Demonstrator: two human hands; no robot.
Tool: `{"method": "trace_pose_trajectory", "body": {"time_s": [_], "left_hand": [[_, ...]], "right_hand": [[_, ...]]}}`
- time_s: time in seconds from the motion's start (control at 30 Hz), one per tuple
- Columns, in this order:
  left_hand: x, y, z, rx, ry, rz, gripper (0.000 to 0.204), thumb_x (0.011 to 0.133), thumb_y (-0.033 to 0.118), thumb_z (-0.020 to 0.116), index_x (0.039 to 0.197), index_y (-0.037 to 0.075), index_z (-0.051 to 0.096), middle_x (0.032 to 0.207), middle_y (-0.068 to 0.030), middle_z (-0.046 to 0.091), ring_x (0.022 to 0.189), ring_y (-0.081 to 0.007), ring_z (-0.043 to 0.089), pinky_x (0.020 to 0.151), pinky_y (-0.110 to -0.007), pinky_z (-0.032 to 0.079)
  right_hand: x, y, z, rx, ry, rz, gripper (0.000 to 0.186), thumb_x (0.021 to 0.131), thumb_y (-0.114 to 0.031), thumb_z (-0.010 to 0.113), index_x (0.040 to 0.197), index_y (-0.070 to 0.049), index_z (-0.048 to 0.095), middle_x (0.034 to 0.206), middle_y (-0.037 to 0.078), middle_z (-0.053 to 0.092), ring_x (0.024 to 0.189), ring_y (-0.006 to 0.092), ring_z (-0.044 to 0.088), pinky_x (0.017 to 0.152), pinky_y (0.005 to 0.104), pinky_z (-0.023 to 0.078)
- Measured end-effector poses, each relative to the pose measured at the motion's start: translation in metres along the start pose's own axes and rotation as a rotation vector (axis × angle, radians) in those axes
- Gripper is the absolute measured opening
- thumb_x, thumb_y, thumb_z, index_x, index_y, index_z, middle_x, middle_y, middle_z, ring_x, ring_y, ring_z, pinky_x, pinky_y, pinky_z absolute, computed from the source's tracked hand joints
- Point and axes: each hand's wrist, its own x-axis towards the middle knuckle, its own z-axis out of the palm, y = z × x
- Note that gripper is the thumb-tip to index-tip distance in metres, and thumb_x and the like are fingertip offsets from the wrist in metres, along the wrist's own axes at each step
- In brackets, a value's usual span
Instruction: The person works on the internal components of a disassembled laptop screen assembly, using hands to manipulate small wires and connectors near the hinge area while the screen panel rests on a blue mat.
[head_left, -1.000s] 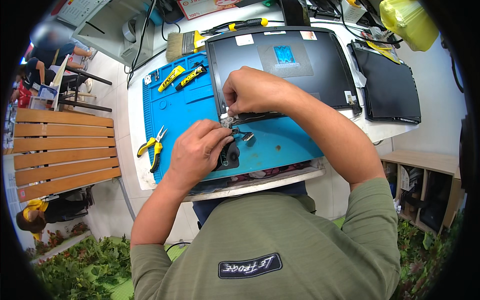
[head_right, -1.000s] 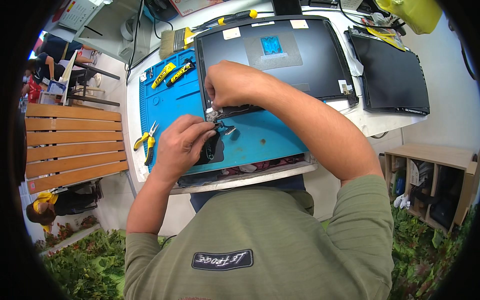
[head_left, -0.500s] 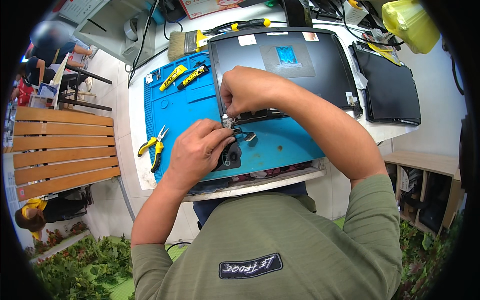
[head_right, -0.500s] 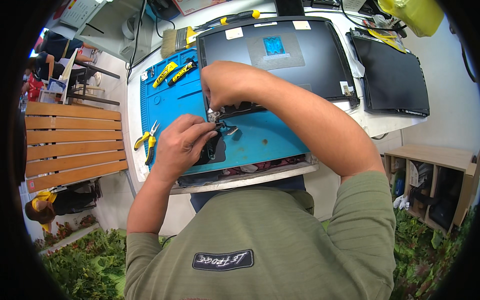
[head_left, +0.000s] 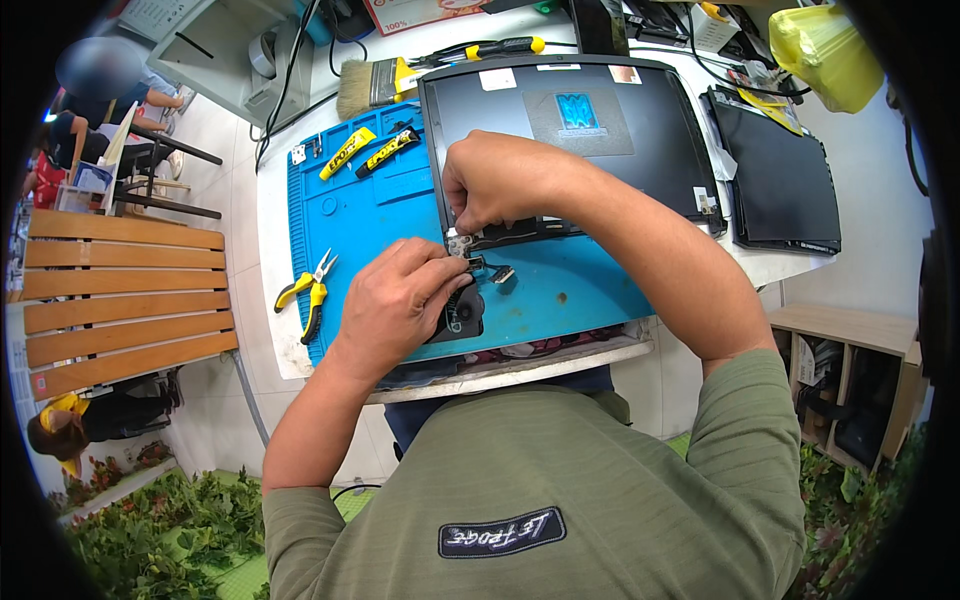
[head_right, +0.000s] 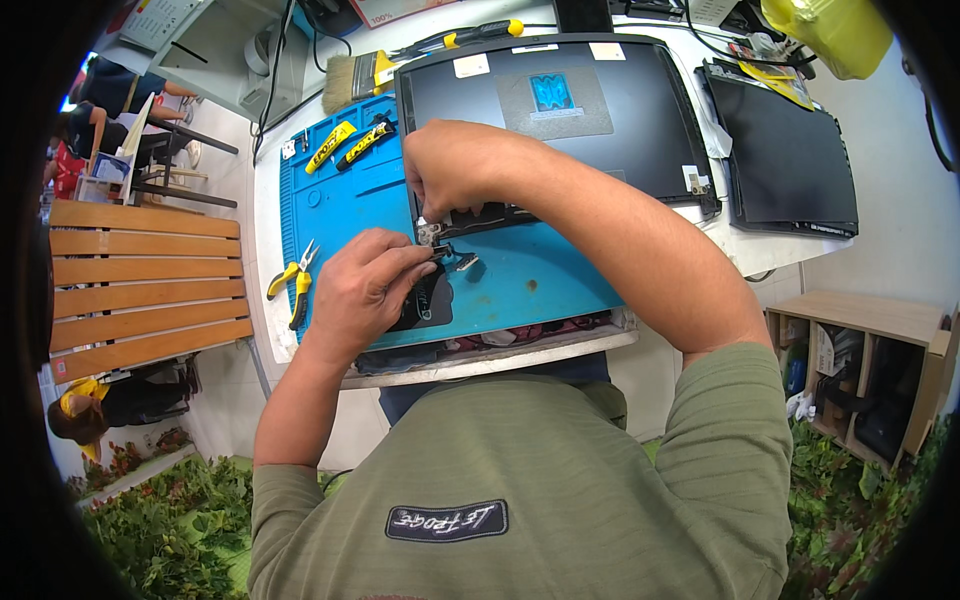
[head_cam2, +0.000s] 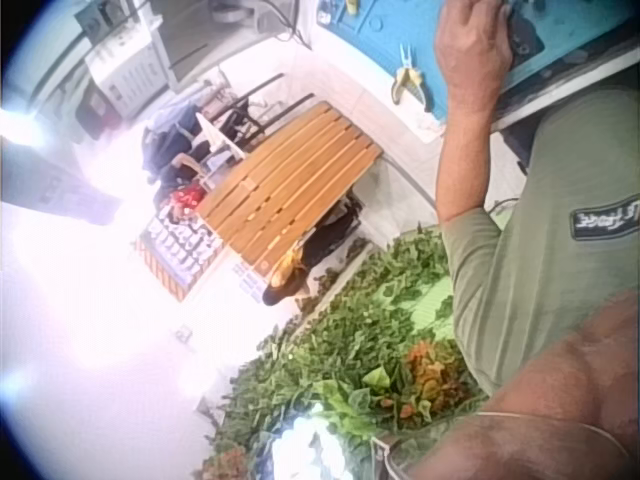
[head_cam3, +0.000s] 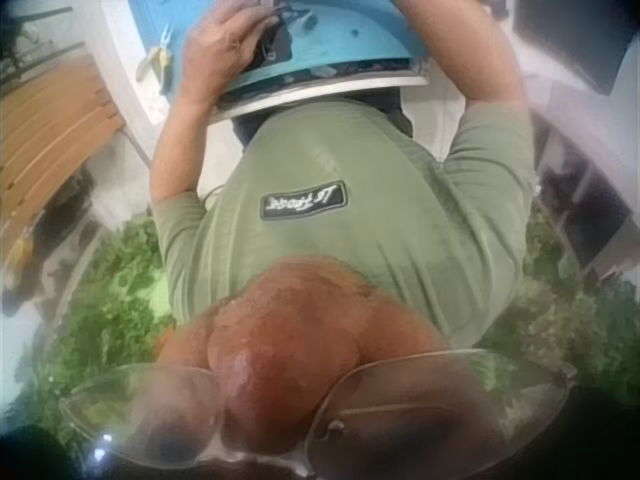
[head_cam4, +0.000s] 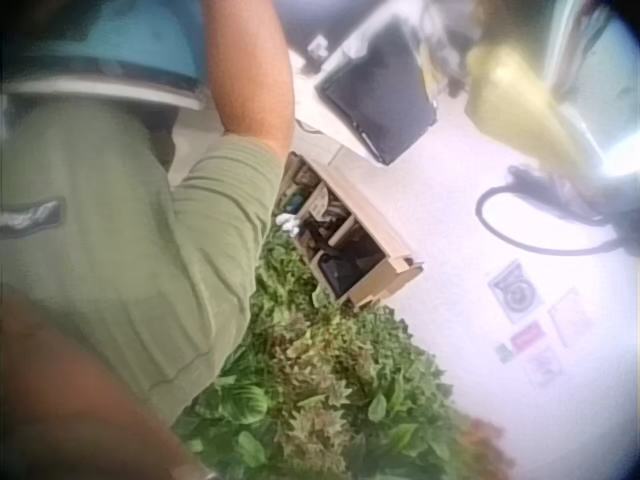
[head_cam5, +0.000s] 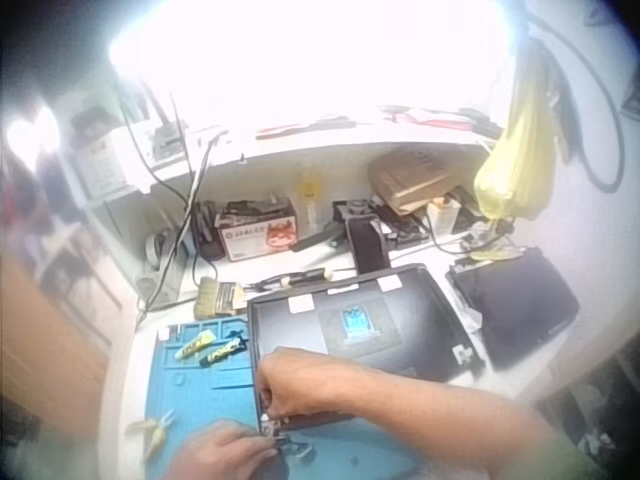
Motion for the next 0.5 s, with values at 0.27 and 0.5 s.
{"method": "trace_pose_trajectory", "body": {"time_s": [0.27,0.5], "left_hand": [[-0.001,-0.001,0.001,-0.009,0.003,-0.004,0.021,0.093,0.011,0.095,0.112,0.010,0.088,0.106,-0.0099,0.081,0.094,-0.0307,0.079,0.079,-0.042,0.064],[-0.001,-0.001,0.002,-0.011,0.009,-0.005,0.022,0.091,0.010,0.095,0.112,0.010,0.088,0.106,-0.0092,0.081,0.094,-0.0305,0.079,0.079,-0.042,0.063]], "right_hand": [[0.003,0.000,-0.001,0.000,-0.021,0.015,0.016,0.087,-0.012,0.095,0.091,0.000,0.085,0.078,0.012,0.082,0.065,0.0220,0.080,0.061,0.0387,0.062],[0.012,0.001,-0.001,-0.032,-0.054,0.006,0.017,0.086,-0.012,0.095,0.088,0.001,0.084,0.076,0.013,0.081,0.064,0.0223,0.079,0.058,0.0392,0.062]]}}
